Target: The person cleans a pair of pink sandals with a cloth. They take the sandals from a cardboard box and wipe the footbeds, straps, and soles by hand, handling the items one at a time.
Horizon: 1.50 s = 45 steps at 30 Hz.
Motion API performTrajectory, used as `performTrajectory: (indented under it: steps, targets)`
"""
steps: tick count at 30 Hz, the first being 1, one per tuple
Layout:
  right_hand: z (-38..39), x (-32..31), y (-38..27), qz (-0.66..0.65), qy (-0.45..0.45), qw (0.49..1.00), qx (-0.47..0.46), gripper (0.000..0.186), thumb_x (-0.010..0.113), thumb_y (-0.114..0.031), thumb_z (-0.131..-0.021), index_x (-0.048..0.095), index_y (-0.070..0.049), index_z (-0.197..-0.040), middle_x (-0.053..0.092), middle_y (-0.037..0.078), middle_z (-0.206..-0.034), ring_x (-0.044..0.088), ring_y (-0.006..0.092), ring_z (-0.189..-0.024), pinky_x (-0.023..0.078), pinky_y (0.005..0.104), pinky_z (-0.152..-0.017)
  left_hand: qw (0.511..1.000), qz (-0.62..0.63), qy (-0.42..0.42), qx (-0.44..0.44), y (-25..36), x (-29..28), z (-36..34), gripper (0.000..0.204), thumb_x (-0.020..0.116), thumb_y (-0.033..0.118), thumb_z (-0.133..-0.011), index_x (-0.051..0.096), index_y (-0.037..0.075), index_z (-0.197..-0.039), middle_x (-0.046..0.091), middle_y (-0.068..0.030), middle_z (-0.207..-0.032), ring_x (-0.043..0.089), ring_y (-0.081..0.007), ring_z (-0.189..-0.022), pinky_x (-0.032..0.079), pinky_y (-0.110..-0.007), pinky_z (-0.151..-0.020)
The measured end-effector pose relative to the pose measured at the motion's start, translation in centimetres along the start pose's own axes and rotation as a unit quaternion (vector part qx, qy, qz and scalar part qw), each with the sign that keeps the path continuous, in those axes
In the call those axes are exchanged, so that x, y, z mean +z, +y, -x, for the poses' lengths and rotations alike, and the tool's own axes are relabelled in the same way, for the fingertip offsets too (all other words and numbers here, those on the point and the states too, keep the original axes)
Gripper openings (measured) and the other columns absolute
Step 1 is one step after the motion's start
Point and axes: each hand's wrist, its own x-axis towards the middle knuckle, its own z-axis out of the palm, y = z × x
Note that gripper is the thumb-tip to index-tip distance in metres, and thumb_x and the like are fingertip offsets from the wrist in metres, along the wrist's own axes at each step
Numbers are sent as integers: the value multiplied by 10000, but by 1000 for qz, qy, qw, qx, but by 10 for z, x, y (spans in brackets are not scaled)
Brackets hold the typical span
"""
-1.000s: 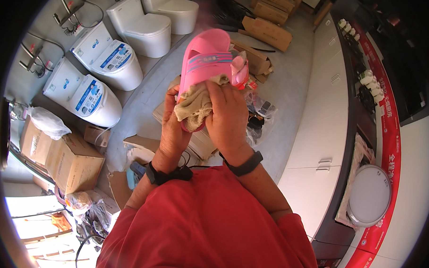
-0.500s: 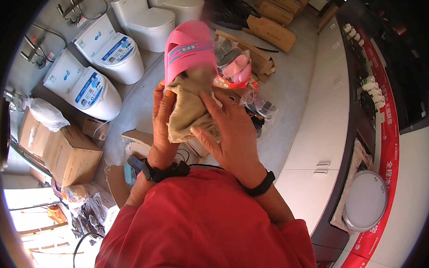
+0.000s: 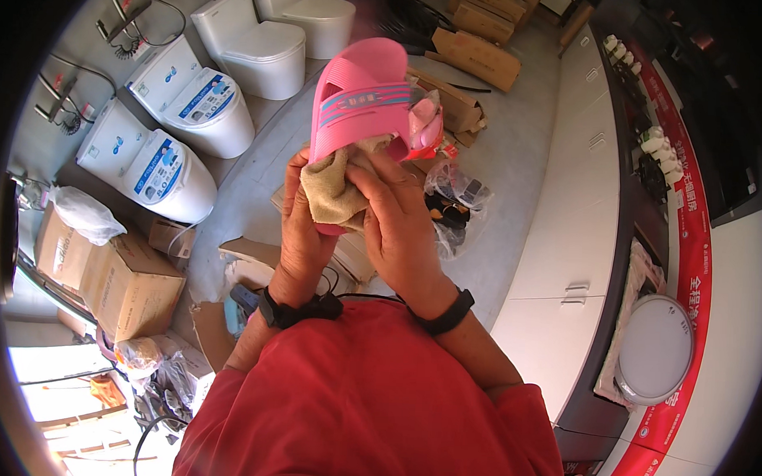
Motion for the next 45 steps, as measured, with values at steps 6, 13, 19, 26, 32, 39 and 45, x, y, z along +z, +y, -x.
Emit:
performTrajectory:
  steps: [6, 13, 19, 26, 32, 39, 45]
  targets:
    - [-4, -18, -15, 32, -49, 998, 0, 436, 602, -111, -777, 523, -37, -1200, 416, 174, -1308, 424, 312, -1156, 351, 359, -942, 999, 38, 29, 1, 6, -4, -2, 308, 480, 224, -931, 371, 106, -1193, 521, -78, -1138, 535, -170, -1027, 462, -296, -864]
    - [5, -2, -17, -27, -115, 992, 53, 481, 581, -94, -803, 445, -35, -1261, 400, 199, -1274, 422, 330, -1122, 351, 408, -932, 997, -57, 12, 58, -1, -6, -4, 327, 485, 185, -924, 355, 93, -1209, 495, -98, -1179, 513, -186, -1067, 449, -282, -880]
    - [2, 10, -3, 36, -68, 997, 19, 515, 473, -24, -826, 326, 29, -1317, 265, 235, -1370, 313, 399, -1226, 272, 448, -1007, 996, -72, -26, 40, -6, 3, -2, 315, 501, 156, -917, 353, 100, -1190, 493, -79, -1160, 496, -138, -1030, 432, -246, -851]
    - [-15, 23, 13, -69, -3, 996, 54, 489, 444, -29, -846, 327, 37, -1316, 296, 254, -1348, 281, 417, -1254, 250, 455, -1026, 999, -10, -38, -21, -9, 9, 5, 345, 518, 79, -896, 347, 115, -1194, 458, -39, -1172, 434, -128, -1080, 337, -270, -943]
    - [-15, 21, 10, 28, 47, 998, 24, 440, 485, 68, -804, 441, -6, -1235, 418, 169, -1244, 425, 321, -1123, 368, 364, -925, 999, 3, -23, -22, -8, 6, 5, 305, 518, 119, -905, 363, 117, -1168, 463, -36, -1168, 435, -118, -1077, 354, -258, -922]
    - [1, 10, -7, 2, -4, 999, -33, 310, 586, 66, -660, 594, -57, -944, 553, 99, -962, 535, 294, -876, 441, 375, -770, 996, 22, 86, -16, -2, 1, -6, 218, 508, 226, -922, 431, 130, -1102, 547, -34, -1016, 532, -113, -901, 462, -246, -761]
    - [7, -2, -14, -42, -94, 993, -49, 321, 607, 7, -641, 606, -93, -946, 553, 73, -943, 524, 273, -879, 451, 365, -769, 995, 37, 83, -30, 6, -7, -8, 278, 477, 281, -926, 427, 109, -1139, 532, -71, -1047, 536, -169, -957, 465, -297, -827]
